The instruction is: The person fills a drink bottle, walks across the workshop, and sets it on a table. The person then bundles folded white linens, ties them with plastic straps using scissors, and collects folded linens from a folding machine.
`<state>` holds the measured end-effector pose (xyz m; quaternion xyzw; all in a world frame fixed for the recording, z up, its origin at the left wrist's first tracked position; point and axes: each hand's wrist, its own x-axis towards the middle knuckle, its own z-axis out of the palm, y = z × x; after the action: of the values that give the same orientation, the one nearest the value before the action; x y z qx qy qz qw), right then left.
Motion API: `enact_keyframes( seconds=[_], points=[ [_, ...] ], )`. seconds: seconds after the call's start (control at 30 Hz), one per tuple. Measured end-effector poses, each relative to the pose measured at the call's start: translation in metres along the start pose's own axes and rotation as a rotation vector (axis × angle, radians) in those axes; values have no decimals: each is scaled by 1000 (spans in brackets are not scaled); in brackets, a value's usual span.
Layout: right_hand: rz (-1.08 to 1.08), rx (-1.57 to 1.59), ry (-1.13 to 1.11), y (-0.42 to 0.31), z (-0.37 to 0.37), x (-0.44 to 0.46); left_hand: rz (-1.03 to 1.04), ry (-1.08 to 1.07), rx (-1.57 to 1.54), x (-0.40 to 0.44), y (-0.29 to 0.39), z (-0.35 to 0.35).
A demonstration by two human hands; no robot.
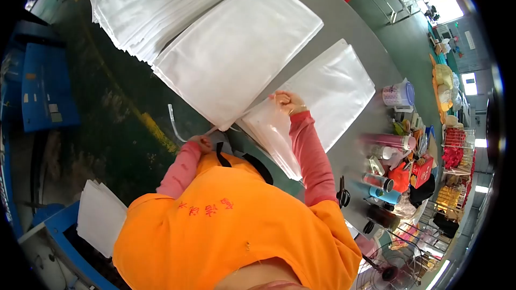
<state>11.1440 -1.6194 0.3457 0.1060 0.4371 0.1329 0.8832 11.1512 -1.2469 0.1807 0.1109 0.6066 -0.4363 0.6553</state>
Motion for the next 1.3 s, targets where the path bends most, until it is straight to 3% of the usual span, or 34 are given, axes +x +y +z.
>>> enact_keyframes(
  seconds=[0.1, 0.2, 0.3, 0.47, 0.6, 0.93, 0.97, 1.07, 1.1, 1.13, 1.17, 1.2, 1.27, 1.3],
  points=[
    [46, 15, 33, 1, 25, 15, -3, -42, 8, 71, 47, -45],
    [154, 86, 102, 14, 45, 3, -93, -241, -259, 41, 64, -85],
    [180, 163, 235, 29, 25, 12, -79, -178, -454, 31, 85, -116],
    [124, 274, 385, 38, 21, 27, -76, -408, -374, 56, 99, -161],
    [107, 237, 505, 55, 24, 26, -30, -391, -399, 53, 95, -168],
    [99, 100, 553, 46, 4, 50, 71, -335, -294, 57, 69, -167],
    [-53, -153, 533, 47, -4, 53, 80, -316, -291, 56, 65, -168],
    [130, 109, 628, 25, 3, 48, 106, -232, -270, 52, 47, -173],
    [125, -614, 372, 9, -21, 56, 139, -189, -219, 53, 41, -172],
    [-26, -1323, 222, -8, -45, 63, 185, -142, -143, 52, 37, -167],
    [-141, -1668, 155, -17, -47, 66, 258, -92, -29, 51, 34, -156],
    [-177, -1671, 172, -24, -40, 65, 400, -44, 257, 52, 35, -139],
    [-226, -1497, 272, -40, -22, 64, 932, 181, 1473, 48, 48, -90],
    [-259, -1401, 318, -48, -13, 63, 1071, 228, 1558, 43, 54, -57]
  ],
)
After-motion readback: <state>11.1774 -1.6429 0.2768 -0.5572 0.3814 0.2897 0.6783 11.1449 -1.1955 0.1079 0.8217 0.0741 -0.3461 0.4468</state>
